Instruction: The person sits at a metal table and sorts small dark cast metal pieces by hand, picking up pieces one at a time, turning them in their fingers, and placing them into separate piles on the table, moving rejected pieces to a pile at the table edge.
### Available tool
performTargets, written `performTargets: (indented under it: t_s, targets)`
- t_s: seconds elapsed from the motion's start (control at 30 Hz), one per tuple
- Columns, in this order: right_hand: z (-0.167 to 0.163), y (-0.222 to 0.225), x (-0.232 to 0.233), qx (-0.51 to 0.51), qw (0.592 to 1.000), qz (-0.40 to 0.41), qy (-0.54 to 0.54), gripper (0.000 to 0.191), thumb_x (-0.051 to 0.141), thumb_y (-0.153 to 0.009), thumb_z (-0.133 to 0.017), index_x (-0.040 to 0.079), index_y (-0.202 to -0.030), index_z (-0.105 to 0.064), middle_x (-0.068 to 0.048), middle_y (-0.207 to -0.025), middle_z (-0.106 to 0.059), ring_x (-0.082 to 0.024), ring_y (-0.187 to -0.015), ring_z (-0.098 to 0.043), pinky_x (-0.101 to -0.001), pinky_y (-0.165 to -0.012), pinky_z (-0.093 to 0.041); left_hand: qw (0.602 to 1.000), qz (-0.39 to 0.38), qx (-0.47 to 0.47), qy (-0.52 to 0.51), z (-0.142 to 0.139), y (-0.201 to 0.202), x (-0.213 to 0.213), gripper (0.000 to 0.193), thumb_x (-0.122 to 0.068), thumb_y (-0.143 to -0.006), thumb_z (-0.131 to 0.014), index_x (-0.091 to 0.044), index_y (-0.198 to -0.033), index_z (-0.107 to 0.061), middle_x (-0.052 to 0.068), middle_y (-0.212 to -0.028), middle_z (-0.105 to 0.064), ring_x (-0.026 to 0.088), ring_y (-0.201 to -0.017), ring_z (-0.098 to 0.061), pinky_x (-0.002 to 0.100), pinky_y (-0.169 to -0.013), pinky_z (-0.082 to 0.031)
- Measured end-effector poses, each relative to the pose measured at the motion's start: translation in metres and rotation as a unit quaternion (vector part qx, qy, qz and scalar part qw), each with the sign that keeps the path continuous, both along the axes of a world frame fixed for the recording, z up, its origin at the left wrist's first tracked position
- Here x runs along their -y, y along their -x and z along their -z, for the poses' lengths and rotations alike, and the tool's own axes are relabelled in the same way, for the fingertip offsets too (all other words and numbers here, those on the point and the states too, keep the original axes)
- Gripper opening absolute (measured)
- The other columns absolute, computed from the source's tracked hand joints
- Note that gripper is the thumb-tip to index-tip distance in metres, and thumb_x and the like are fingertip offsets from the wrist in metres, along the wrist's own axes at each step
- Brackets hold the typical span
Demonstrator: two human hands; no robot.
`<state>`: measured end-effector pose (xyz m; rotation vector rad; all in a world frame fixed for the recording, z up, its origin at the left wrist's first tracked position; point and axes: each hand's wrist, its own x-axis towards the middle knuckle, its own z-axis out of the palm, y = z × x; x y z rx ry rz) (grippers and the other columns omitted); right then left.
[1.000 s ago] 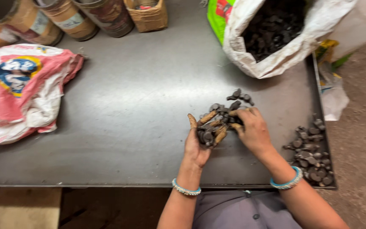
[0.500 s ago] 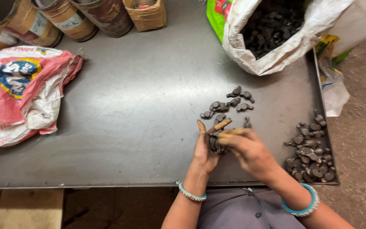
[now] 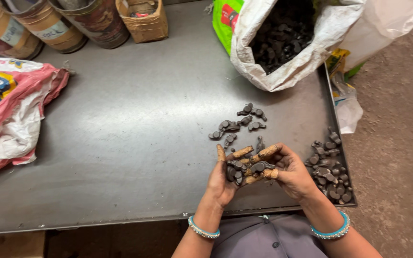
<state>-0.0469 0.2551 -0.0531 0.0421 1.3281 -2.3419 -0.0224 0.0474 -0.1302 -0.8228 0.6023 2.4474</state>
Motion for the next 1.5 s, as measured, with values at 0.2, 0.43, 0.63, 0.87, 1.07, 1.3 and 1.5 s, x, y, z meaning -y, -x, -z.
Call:
performTargets:
  t_s: [0.2, 0.43, 0.63, 0.87, 1.07, 1.3, 1.5]
  targets:
    - [0.006, -0.008, -0.008, 0.022, 1.0, 0.017, 0.01, 0.044, -0.012, -0.079, -0.073, 0.002, -0.118, -0.06, -0.011, -0.117, -0.068, -0.021, -0.109, -0.068, -0.0373, -0.094, -0.058, 0.999, -0.005, -0.038, -0.02, -0.017, -0.003, 0.004, 0.05, -0.057, -0.106, -0.049, -0.013, -0.122, -0.066, 0.0, -0.089, -0.069, 0.016, -0.079, -0.067, 0.035, -0.064, -0.054]
    - [0.015, -0.011, -0.018, -0.033, 0.997, 0.033, -0.059, 0.04, -0.018, -0.079, -0.064, -0.002, -0.116, -0.06, -0.011, -0.115, -0.068, -0.021, -0.11, -0.068, -0.0379, -0.096, -0.058, 0.991, 0.058, -0.108, 0.054, -0.068, -0.008, 0.007, 0.035, -0.022, -0.091, -0.074, -0.004, -0.12, -0.068, 0.008, -0.1, -0.074, 0.018, -0.083, -0.073, 0.042, -0.066, -0.066]
    - [0.018, -0.017, -0.025, -0.119, 0.976, 0.017, -0.183, 0.037, -0.019, -0.083, -0.061, -0.002, -0.116, -0.061, -0.009, -0.116, -0.068, -0.016, -0.111, -0.066, -0.0322, -0.1, -0.055, 0.991, 0.08, -0.09, 0.054, -0.056, -0.014, -0.002, 0.035, -0.015, -0.089, -0.077, -0.002, -0.12, -0.068, 0.009, -0.097, -0.074, 0.017, -0.077, -0.073, 0.036, -0.061, -0.064]
    - [0.024, -0.02, -0.026, -0.172, 0.965, 0.006, -0.197, 0.043, -0.02, -0.08, -0.06, -0.002, -0.119, -0.063, -0.006, -0.113, -0.065, -0.014, -0.105, -0.064, -0.0296, -0.095, -0.055, 0.991, 0.1, -0.079, 0.041, -0.029, -0.023, -0.008, 0.037, -0.014, -0.09, -0.077, -0.002, -0.122, -0.064, 0.01, -0.097, -0.074, 0.018, -0.078, -0.073, 0.036, -0.063, -0.064]
    - [-0.002, -0.009, -0.018, -0.216, 0.939, -0.055, -0.262, 0.05, -0.007, -0.076, -0.077, 0.001, -0.123, -0.063, -0.008, -0.119, -0.071, -0.015, -0.106, -0.066, -0.03, -0.091, -0.054, 0.987, 0.098, -0.129, 0.008, -0.029, -0.018, 0.006, 0.036, -0.009, -0.093, -0.077, 0.002, -0.125, -0.063, 0.011, -0.105, -0.073, 0.019, -0.088, -0.073, 0.034, -0.073, -0.063]
    - [-0.022, 0.006, 0.016, -0.351, 0.752, -0.03, -0.557, 0.048, 0.013, -0.074, -0.083, 0.016, -0.12, -0.07, -0.003, -0.115, -0.075, -0.025, -0.102, -0.066, -0.0379, -0.093, -0.053, 0.981, -0.051, -0.169, 0.079, -0.077, 0.043, 0.09, 0.028, -0.016, -0.094, -0.073, 0.002, -0.114, -0.065, 0.012, -0.094, -0.072, 0.019, -0.074, -0.069, 0.031, -0.056, -0.056]
    - [0.003, 0.008, 0.049, -0.403, 0.637, -0.025, -0.657, 0.067, 0.022, -0.072, -0.077, 0.024, -0.137, -0.06, 0.006, -0.126, -0.069, -0.022, -0.109, -0.06, -0.0432, -0.097, -0.05, 0.906, -0.293, -0.283, 0.114, -0.178, 0.163, 0.188, 0.027, -0.014, -0.099, -0.073, 0.003, -0.118, -0.065, 0.013, -0.099, -0.071, 0.018, -0.077, -0.067, 0.03, -0.063, -0.056]
